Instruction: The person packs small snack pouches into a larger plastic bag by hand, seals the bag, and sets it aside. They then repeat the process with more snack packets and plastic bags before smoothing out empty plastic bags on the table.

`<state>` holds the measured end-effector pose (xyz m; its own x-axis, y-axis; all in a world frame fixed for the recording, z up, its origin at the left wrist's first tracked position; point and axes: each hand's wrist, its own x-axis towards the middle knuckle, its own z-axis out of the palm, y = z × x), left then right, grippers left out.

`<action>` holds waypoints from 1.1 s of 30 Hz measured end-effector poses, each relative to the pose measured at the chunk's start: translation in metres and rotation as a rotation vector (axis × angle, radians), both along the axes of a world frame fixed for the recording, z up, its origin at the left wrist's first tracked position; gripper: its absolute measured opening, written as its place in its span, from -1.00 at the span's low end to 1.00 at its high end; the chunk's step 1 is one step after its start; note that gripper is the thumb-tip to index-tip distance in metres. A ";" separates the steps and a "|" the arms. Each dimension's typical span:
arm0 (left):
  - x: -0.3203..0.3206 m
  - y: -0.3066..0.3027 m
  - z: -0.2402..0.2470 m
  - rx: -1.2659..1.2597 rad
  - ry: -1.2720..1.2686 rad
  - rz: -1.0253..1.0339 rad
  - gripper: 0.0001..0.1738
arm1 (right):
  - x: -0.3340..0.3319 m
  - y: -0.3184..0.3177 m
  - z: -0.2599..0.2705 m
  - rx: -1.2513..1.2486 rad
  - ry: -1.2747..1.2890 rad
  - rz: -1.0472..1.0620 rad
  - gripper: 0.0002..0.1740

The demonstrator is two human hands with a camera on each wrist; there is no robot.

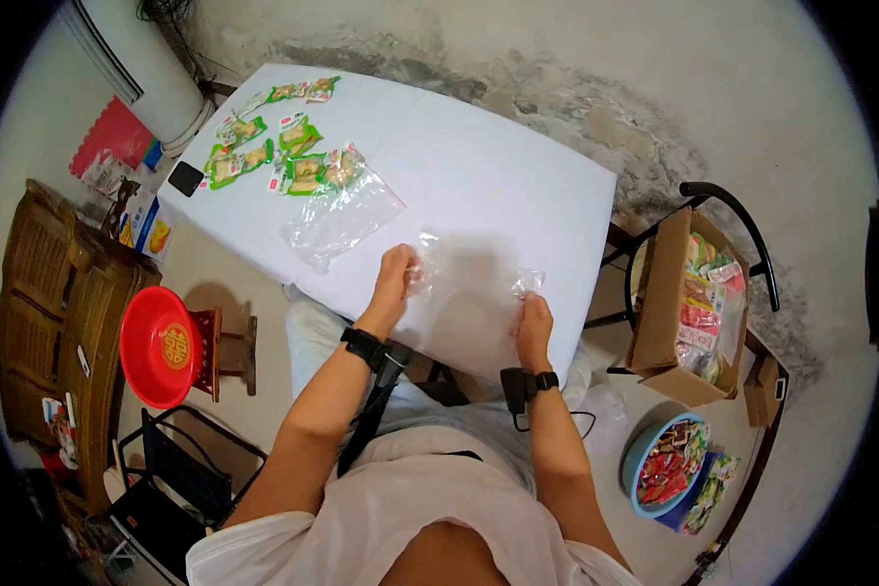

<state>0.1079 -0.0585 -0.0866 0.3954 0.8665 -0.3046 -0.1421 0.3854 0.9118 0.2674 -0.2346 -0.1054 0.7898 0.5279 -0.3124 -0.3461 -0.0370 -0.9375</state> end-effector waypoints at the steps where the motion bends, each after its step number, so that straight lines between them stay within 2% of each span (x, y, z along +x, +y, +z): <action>1: -0.003 -0.007 0.012 -0.158 -0.057 -0.077 -0.69 | 0.000 -0.001 0.000 -0.001 0.001 0.001 -0.76; 2: -0.007 -0.012 0.017 -0.314 -0.114 -0.155 -0.64 | 0.000 -0.001 0.001 -0.004 0.029 -0.029 -0.75; 3: -0.009 -0.016 0.008 -0.313 -0.114 -0.153 -0.64 | -0.001 -0.001 0.001 -0.006 0.058 -0.058 -0.74; 5: -0.014 -0.021 -0.027 -0.190 0.040 -0.252 -0.65 | -0.004 -0.002 -0.003 -0.015 0.013 -0.040 -0.73; 8: -0.014 -0.018 -0.046 -0.132 -0.006 -0.144 -0.78 | -0.010 -0.005 -0.004 -0.006 -0.030 -0.058 -0.70; 13: -0.014 -0.019 -0.029 0.049 -0.042 0.043 -0.89 | -0.005 -0.022 -0.019 -0.014 -0.031 -0.184 -0.72; 16: -0.015 -0.018 -0.029 0.026 0.050 0.107 -0.88 | -0.007 -0.030 -0.021 0.025 0.047 -0.278 -0.72; 18: -0.014 -0.020 -0.029 -0.080 -0.104 0.214 -0.85 | -0.009 -0.035 -0.024 0.066 0.036 -0.275 -0.74; 19: -0.014 -0.022 -0.025 -0.081 -0.103 0.212 -0.85 | -0.010 -0.036 -0.024 0.065 0.036 -0.278 -0.74; 21: -0.011 -0.024 -0.015 -0.301 -0.036 0.121 -0.79 | -0.012 -0.035 -0.022 0.124 0.129 -0.212 -0.77; 22: -0.009 -0.025 -0.016 -0.300 -0.037 0.121 -0.79 | -0.015 -0.036 -0.019 0.125 0.128 -0.212 -0.77; 24: -0.005 -0.024 -0.023 -0.275 0.071 0.042 -0.75 | -0.024 -0.042 -0.009 0.019 0.095 0.059 -0.78; 25: -0.004 -0.021 -0.028 -0.273 0.069 0.041 -0.75 | -0.025 -0.046 -0.007 0.020 0.093 0.059 -0.78; 28: 0.000 -0.008 -0.047 -0.256 -0.051 -0.035 -0.78 | -0.024 -0.060 -0.002 -0.253 0.207 0.568 -0.73; 29: 0.002 -0.003 -0.053 -0.248 -0.067 -0.048 -0.82 | -0.025 -0.066 0.000 -0.254 0.206 0.558 -0.73; 31: 0.007 -0.004 -0.045 -0.238 -0.082 -0.069 -0.85 | -0.030 -0.073 0.017 -0.150 0.213 0.749 -0.76; 32: 0.007 -0.006 -0.034 -0.241 -0.103 -0.046 -0.88 | -0.026 -0.075 0.035 -0.269 0.145 0.886 -0.73; 33: 0.008 -0.007 -0.024 -0.243 -0.123 -0.022 -0.90 | -0.013 -0.078 0.028 -0.266 0.145 0.877 -0.73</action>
